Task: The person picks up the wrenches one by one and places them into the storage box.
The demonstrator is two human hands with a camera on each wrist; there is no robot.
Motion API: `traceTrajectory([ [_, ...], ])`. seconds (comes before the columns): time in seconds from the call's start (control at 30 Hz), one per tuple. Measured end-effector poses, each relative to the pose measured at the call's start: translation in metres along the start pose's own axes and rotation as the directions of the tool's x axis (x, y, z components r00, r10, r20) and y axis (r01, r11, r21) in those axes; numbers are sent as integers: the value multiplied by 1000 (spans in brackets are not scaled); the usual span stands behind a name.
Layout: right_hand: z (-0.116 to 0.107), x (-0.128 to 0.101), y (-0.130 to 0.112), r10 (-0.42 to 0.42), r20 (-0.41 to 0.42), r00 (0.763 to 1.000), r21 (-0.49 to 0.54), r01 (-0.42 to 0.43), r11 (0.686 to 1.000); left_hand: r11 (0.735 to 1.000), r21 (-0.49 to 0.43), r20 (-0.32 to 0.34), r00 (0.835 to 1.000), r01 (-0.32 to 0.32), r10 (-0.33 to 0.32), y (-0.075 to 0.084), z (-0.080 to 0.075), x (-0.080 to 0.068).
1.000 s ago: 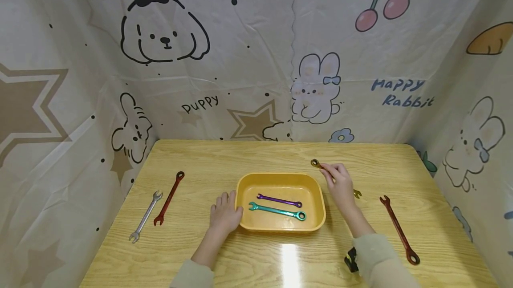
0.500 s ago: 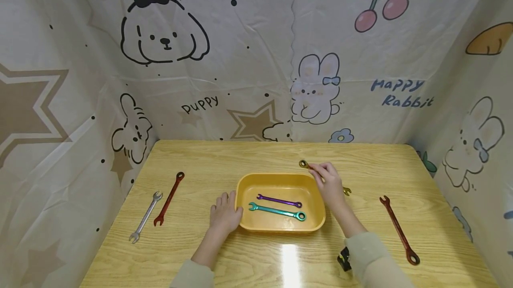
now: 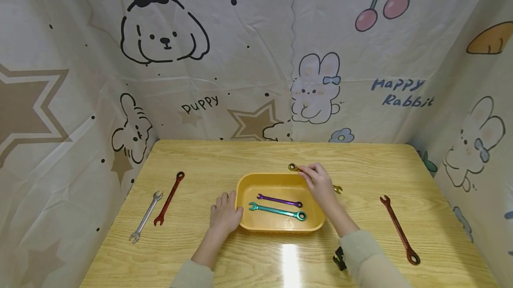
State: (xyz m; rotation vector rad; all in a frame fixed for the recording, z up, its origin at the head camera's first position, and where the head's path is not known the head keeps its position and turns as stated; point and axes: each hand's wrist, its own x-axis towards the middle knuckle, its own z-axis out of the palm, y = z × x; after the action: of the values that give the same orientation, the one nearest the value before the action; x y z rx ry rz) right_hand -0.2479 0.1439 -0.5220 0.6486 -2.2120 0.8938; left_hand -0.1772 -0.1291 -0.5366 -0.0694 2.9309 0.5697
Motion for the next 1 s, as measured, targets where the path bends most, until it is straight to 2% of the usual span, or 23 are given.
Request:
traceTrajectory([
  [0.43, 16, 4, -11, -108, 73, 991, 36, 106, 994, 1000, -3, 1, 1000, 1, -1, 0, 0, 0],
  [1.0, 34, 2, -19, -162, 173, 972, 50, 155, 987, 1000, -6, 5, 1000, 5, -5, 0, 0, 0],
])
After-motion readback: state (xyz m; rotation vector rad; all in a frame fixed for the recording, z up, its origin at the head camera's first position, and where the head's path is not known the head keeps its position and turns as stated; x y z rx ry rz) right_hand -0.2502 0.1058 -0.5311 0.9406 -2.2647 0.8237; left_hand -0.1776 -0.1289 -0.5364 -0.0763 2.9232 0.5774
